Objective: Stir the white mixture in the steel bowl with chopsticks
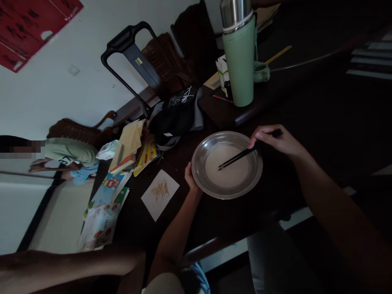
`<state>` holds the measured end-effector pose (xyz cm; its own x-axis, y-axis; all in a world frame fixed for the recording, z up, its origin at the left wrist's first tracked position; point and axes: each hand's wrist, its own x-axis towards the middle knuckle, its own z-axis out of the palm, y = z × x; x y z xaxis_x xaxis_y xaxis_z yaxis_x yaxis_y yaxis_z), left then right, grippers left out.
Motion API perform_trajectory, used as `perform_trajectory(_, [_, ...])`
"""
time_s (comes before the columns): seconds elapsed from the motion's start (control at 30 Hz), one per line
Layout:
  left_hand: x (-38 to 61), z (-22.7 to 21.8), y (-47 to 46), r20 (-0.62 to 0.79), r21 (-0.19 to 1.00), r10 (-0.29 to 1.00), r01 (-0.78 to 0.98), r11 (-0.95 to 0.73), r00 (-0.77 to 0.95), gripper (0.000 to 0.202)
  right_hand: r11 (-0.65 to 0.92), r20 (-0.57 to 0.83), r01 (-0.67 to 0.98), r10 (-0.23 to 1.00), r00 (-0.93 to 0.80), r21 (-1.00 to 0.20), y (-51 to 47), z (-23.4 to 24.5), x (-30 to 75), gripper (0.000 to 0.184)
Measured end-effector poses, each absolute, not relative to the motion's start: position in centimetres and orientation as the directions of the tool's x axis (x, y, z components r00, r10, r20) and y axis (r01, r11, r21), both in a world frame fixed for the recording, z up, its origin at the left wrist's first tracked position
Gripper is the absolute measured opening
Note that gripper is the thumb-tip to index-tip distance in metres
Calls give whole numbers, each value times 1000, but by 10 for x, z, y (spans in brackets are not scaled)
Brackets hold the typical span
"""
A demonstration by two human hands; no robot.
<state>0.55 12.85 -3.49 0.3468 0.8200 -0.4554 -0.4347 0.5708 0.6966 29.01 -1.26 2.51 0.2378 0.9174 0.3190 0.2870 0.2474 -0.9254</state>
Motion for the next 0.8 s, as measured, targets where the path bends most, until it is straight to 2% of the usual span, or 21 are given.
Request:
perform_trajectory(0.1, [6,-35,129,-449,698,826,-443,562,341,28,245,335,252,835,436,-936,-16,24,294,30])
perform_trajectory(0.17, [6,-36,129,-444,706,833,-444,552,329,28,264,340,218,798,498,-940,-18,23,296,35])
perform_trajectory(0.23, [6,-36,129,-440,712,838,-444,544,321,28,268,331,198,821,465,-943,-19,23,295,40])
perform_trajectory(0.3, [6,-37,129,-436,716,841,-444,539,320,28,246,311,215,881,356,-945,-18,25,292,41])
perform_trajectory(0.4, [7,-38,129,-434,721,841,-435,540,324,28,219,296,292,920,255,-931,-17,28,290,35])
perform_trajectory(0.53, [8,-38,129,-435,724,849,-445,527,299,29,235,343,276,817,464,-932,-21,26,294,32])
perform_trajectory(0.6, [9,-36,129,-448,722,848,-446,530,283,29,256,339,229,797,500,-939,-22,25,296,35])
perform_trajectory(0.7, [9,-34,129,-469,714,835,-432,551,289,28,242,291,179,893,344,-954,-19,26,293,39])
perform_trajectory(0.8, [7,-33,128,-463,714,830,-424,557,311,27,227,266,211,946,184,-951,-14,29,288,42])
